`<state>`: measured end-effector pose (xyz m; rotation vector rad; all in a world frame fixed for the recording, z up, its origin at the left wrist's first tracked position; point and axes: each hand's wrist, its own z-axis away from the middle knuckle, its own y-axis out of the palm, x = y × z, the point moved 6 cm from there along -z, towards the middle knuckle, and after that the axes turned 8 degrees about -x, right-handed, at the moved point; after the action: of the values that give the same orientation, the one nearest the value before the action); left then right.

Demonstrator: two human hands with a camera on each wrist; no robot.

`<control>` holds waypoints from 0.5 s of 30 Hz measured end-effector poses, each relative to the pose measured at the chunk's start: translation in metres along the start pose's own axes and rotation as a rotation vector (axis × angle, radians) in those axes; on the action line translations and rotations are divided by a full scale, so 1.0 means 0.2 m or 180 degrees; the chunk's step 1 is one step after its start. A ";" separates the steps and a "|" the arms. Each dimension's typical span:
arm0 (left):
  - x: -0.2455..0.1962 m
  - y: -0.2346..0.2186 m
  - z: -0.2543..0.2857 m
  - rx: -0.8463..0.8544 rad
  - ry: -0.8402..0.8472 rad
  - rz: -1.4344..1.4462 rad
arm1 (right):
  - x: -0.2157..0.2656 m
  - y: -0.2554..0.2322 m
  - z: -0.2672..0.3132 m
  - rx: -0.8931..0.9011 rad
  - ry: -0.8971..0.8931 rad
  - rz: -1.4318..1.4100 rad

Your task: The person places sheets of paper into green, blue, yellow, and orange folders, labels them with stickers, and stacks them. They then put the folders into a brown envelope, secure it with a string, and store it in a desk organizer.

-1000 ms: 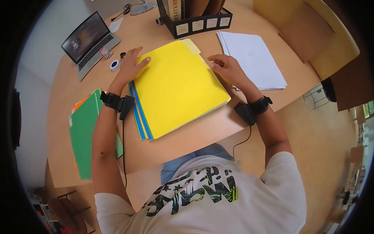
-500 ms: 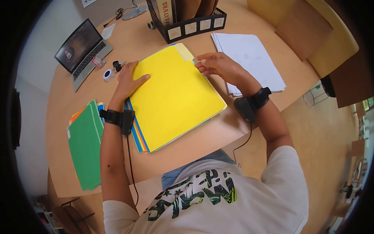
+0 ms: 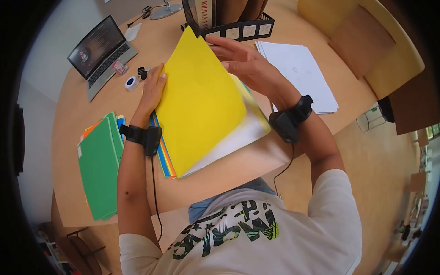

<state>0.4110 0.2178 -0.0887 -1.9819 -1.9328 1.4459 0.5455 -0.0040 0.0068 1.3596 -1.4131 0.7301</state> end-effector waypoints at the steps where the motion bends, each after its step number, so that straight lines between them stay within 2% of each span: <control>1: 0.01 -0.01 -0.01 -0.0109 -0.0045 0.0240 | 0.02 0.05 -0.02 0.0115 -0.0104 0.0034; 3: 0.03 -0.03 -0.02 -0.0324 -0.0125 0.0716 | 0.07 0.13 -0.05 0.0256 -0.0138 0.0245; 5: 0.04 -0.07 -0.01 -0.0337 -0.0758 0.1494 | 0.09 0.19 -0.05 0.0311 0.0008 0.0609; 6: 0.05 -0.07 0.00 -0.0345 -0.1075 0.1887 | 0.07 0.18 -0.06 0.0256 0.0096 0.0863; 9: 0.19 -0.04 0.00 -0.0600 -0.1406 0.3384 | -0.01 0.06 -0.08 0.0003 0.0342 0.1543; 12: 0.17 -0.08 0.00 -0.0784 -0.1469 0.4091 | -0.19 -0.20 -0.05 -0.0428 0.0597 0.1893; 15: 0.09 -0.14 0.00 -0.0577 -0.1097 0.5018 | -0.27 -0.32 0.02 -0.0751 0.0976 0.1975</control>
<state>0.3857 0.2396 -0.0831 -3.7284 -0.0826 1.7325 0.5990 -0.0002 -0.0571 0.5849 -1.6153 1.0770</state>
